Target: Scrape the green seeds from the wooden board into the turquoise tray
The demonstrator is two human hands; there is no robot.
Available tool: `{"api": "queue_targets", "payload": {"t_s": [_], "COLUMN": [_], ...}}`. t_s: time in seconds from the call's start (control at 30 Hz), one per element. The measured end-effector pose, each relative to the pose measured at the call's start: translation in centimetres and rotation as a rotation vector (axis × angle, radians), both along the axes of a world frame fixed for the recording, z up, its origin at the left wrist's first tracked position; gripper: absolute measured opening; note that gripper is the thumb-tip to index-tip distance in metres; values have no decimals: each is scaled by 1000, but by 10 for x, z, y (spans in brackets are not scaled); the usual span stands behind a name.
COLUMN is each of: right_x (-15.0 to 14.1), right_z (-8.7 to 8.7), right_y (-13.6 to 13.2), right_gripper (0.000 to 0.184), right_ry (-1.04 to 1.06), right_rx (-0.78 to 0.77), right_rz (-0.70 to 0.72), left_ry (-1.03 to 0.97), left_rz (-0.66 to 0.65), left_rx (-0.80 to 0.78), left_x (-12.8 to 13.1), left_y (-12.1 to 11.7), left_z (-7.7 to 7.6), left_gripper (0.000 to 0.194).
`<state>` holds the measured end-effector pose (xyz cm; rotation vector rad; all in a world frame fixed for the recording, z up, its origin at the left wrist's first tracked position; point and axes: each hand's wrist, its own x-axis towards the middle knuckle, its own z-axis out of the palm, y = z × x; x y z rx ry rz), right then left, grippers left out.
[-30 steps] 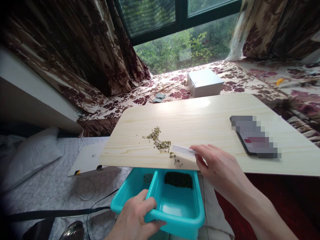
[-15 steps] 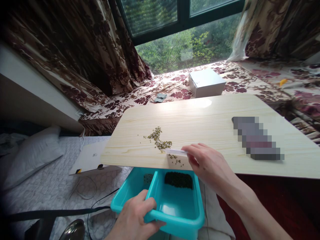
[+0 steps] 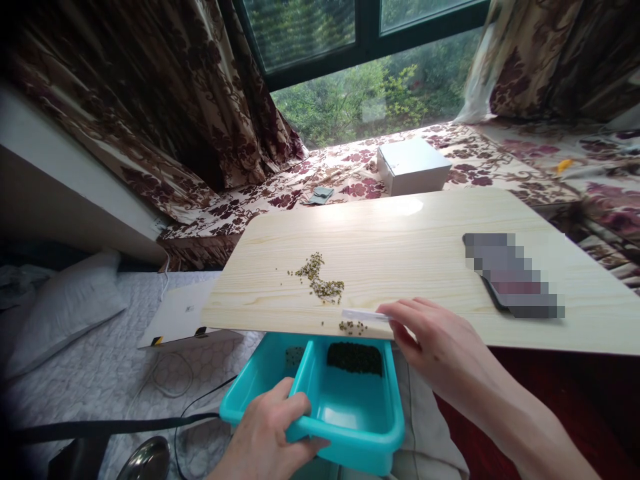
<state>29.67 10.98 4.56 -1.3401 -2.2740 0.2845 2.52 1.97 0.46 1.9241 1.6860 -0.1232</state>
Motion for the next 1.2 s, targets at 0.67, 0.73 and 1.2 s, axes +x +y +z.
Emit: {"api": "queue_targets", "payload": {"t_s": [0.67, 0.73, 1.2], "right_x": [6, 5, -31], "right_z": [-2, -4, 1], "right_y": [-2, -4, 8], "right_gripper": [26, 27, 30], "right_ry": [10, 15, 53], "right_rx": [35, 21, -43], "right_rz": [-83, -83, 76], "left_ry": [-20, -24, -44], "left_rz": [32, 31, 63], "left_rx": [5, -20, 43], "left_x": [-2, -1, -11], "left_y": [-2, -1, -10], "left_z": [3, 5, -5], "left_gripper": [30, 29, 24]}}
